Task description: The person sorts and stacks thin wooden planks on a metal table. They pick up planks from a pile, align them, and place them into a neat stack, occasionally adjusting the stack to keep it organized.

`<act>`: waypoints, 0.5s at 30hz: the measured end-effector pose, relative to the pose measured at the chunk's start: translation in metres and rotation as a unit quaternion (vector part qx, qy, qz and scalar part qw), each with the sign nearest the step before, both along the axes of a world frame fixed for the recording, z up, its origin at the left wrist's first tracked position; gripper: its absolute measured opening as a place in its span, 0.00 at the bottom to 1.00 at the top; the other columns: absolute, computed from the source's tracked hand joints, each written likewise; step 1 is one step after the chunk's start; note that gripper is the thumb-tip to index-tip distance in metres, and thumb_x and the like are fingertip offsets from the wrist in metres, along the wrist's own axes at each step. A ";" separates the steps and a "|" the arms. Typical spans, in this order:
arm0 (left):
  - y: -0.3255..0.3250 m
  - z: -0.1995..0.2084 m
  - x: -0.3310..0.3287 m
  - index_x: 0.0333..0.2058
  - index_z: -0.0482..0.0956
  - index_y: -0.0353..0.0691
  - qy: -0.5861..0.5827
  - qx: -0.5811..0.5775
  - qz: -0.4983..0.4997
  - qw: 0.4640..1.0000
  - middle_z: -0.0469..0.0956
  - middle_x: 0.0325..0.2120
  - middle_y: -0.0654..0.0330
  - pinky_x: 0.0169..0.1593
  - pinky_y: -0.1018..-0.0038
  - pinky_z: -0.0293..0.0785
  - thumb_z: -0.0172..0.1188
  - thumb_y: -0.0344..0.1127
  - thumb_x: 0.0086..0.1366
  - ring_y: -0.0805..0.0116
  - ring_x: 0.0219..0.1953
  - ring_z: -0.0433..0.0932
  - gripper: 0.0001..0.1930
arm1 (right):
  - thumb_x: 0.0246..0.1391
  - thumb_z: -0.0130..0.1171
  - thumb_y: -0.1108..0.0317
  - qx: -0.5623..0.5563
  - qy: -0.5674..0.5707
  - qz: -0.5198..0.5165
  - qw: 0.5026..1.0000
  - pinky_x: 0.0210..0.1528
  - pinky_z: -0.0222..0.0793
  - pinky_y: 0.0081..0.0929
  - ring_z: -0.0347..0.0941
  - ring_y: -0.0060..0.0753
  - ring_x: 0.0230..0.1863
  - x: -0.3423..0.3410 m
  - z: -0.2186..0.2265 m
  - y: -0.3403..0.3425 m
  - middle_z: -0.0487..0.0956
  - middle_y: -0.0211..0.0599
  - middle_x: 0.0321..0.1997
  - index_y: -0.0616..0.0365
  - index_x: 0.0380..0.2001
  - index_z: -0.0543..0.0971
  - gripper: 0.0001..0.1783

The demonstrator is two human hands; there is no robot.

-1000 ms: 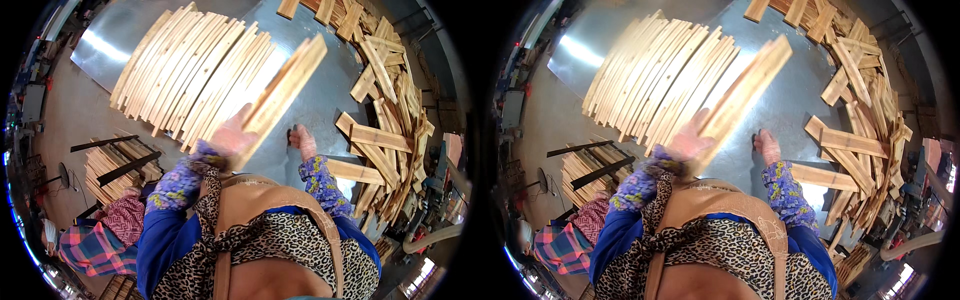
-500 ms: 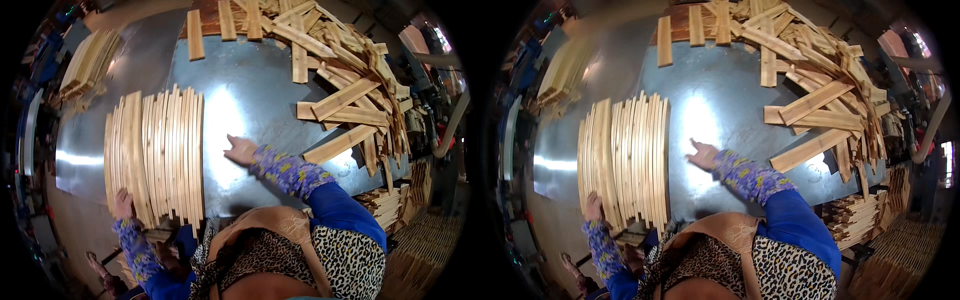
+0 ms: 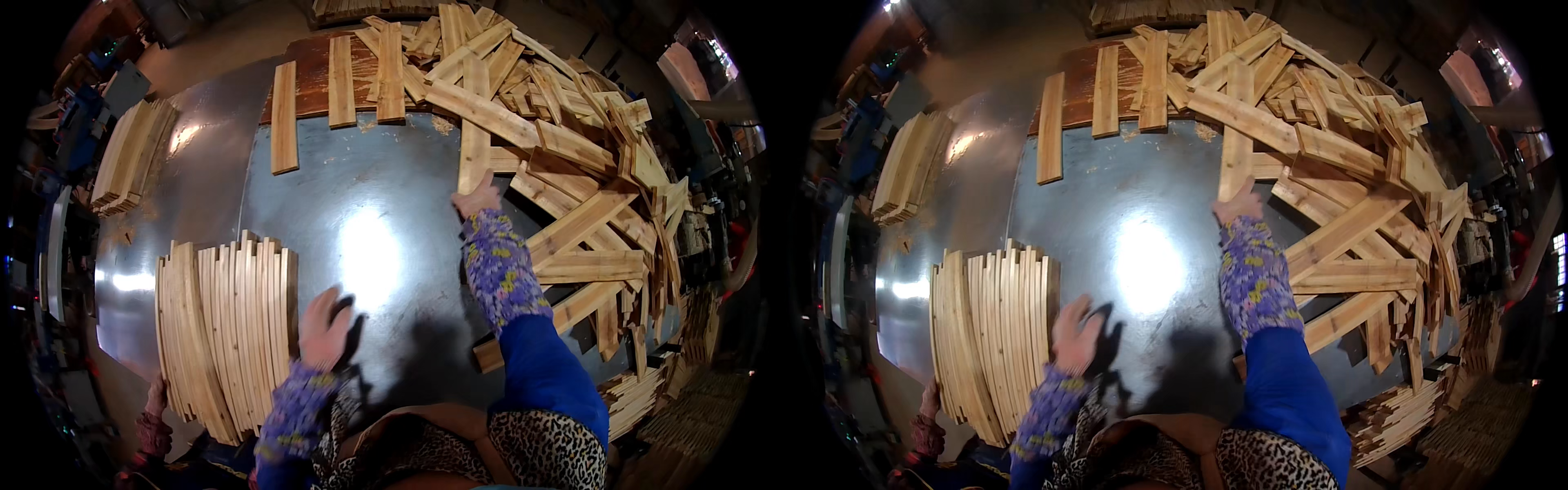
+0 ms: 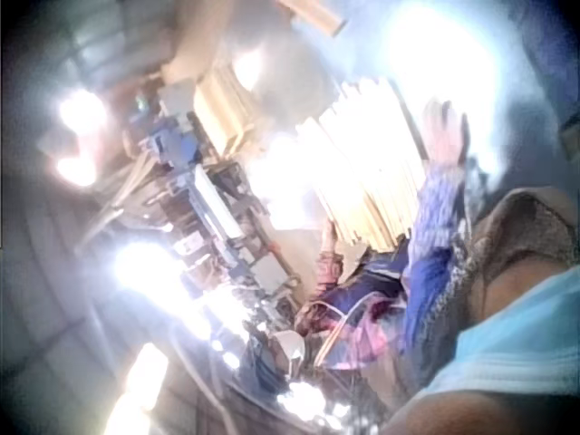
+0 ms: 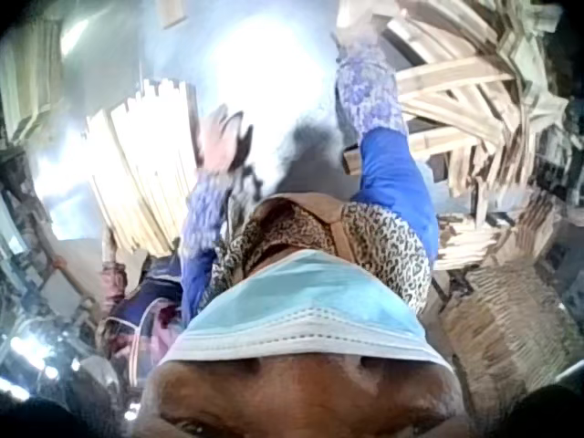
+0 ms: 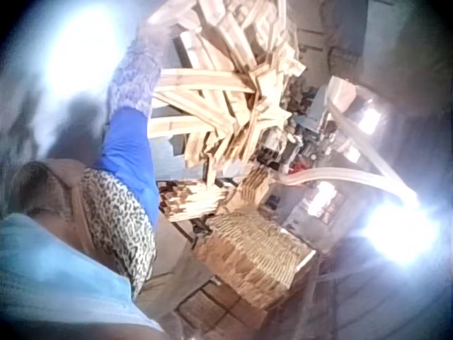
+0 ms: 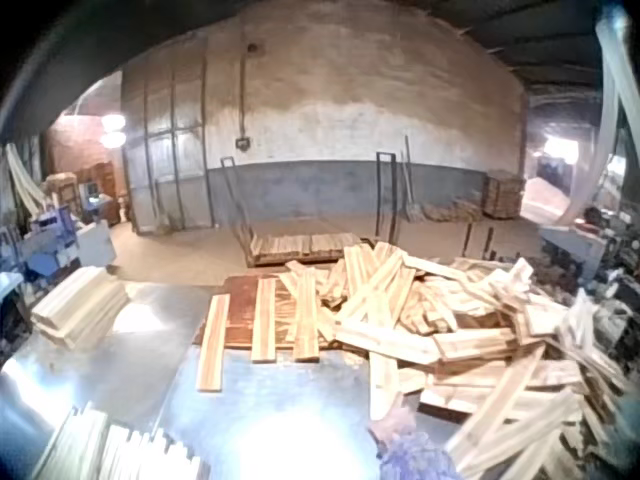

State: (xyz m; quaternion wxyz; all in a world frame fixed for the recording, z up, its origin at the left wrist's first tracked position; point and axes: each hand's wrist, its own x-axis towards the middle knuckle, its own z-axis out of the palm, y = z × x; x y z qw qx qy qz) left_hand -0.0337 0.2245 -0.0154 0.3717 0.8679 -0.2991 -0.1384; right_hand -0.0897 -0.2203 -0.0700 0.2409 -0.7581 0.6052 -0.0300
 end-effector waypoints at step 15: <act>-0.184 -0.103 -0.014 0.52 0.85 0.35 0.197 -0.028 0.022 0.980 0.86 0.40 0.52 0.48 0.69 0.81 0.67 0.50 0.74 0.64 0.40 0.84 0.22 | 0.71 0.67 0.54 0.276 -0.738 -0.292 0.543 0.56 0.86 0.52 0.85 0.50 0.58 0.039 -0.049 -0.081 0.86 0.39 0.59 0.54 0.60 0.81 0.22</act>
